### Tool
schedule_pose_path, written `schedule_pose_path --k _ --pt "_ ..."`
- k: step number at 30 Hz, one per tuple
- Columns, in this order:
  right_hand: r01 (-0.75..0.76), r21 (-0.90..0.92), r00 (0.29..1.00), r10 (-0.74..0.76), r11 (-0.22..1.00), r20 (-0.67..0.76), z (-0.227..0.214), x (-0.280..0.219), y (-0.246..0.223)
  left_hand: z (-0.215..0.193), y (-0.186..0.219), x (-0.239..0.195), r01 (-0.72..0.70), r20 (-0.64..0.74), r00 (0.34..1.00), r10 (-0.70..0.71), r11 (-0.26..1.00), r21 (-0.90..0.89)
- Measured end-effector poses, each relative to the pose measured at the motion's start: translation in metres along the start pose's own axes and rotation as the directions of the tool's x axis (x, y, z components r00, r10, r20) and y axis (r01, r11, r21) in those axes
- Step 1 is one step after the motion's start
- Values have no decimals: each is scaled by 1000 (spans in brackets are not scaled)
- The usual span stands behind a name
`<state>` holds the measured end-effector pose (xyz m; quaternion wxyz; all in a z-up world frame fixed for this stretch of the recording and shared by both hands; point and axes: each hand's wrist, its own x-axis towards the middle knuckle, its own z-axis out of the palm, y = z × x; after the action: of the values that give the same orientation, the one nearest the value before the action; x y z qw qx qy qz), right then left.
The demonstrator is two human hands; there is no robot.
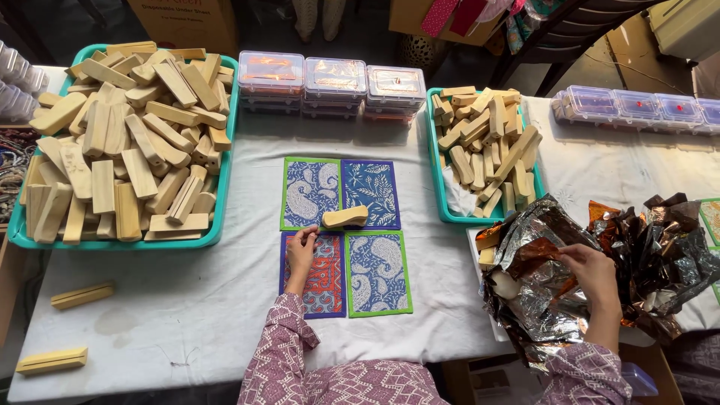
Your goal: The person wipes wooden blocks with a white cloth and wraps them in metallic foil. They handle the blocks one at a time, wiping each surface before wrapping and placing the finished items aside.
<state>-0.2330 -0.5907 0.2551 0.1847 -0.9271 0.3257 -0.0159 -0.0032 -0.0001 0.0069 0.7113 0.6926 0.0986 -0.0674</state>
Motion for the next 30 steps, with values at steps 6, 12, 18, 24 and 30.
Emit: schedule_pose_path --k 6,12,18,24,30 --pt "12 12 994 -10 1000 -108 -1 6 -26 1 -1 2 11 -5 1000 -11 1000 5" --pt "83 -515 940 -239 853 -245 6 -7 -40 1 -7 3 -4 8 1000 5 1000 -18" --pt "34 -326 793 -225 945 -567 83 10 34 0 -3 1 -6 -5 1000 6 1000 21" --pt "-200 98 961 215 975 -172 87 -7 -52 2 -4 2 -14 -17 1000 14 999 31" --pt "-230 244 949 273 942 -158 118 13 -19 2 1 -2 -24 -17 1000 24 1000 16"
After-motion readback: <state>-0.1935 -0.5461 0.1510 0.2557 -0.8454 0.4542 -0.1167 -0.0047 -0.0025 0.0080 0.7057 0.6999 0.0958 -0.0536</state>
